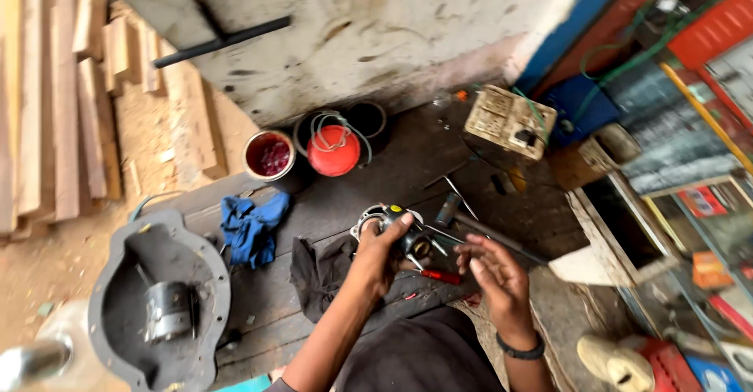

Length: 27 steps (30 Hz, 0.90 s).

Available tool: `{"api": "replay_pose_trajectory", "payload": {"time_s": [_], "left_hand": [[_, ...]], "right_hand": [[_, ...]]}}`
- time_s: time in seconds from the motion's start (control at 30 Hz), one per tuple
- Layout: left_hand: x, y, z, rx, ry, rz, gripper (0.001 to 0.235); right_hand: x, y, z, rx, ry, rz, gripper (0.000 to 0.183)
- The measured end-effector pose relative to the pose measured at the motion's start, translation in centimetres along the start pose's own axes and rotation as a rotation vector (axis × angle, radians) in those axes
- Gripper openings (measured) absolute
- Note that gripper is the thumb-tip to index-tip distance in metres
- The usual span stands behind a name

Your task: The person reassembles an electric starter motor at an outdoor workbench. They handle the armature and drive end, fit the armature into the front housing, seat brush and end-cap components, press parts together by hand, and finally place the assembled motor housing on the bench.

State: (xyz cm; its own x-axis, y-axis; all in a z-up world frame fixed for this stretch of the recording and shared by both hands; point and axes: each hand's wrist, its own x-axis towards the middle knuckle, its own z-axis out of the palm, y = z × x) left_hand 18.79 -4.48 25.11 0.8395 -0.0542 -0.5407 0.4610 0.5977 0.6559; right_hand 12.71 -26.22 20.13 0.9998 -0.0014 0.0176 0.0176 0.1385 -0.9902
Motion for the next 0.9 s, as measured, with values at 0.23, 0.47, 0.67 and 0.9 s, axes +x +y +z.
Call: {"api": "replay_pose_trajectory", "payload": {"time_s": [0.23, 0.47, 0.67, 0.9], "left_hand": [[0.3, -3.1, -0.9, 0.376, 0.120, 0.433, 0.054], [1.3, -2.3, 0.4, 0.483, 0.317, 0.359, 0.053], [1.3, -1.6, 1.8, 0.637, 0.464, 0.496, 0.065], [2.2, -1.7, 2.5, 0.694, 0.613, 0.697, 0.066]], "right_hand": [[8.5, -3.1, 0.2, -0.248, -0.556, 0.134, 0.054], [12.3, -3.0, 0.8, -0.333, -0.836, 0.073, 0.082], [13.8, -4.2, 2.6, -0.725, -0.718, -0.285, 0.088], [16.9, -0.8, 1.9, -0.729, -0.800, -0.477, 0.077]]}}
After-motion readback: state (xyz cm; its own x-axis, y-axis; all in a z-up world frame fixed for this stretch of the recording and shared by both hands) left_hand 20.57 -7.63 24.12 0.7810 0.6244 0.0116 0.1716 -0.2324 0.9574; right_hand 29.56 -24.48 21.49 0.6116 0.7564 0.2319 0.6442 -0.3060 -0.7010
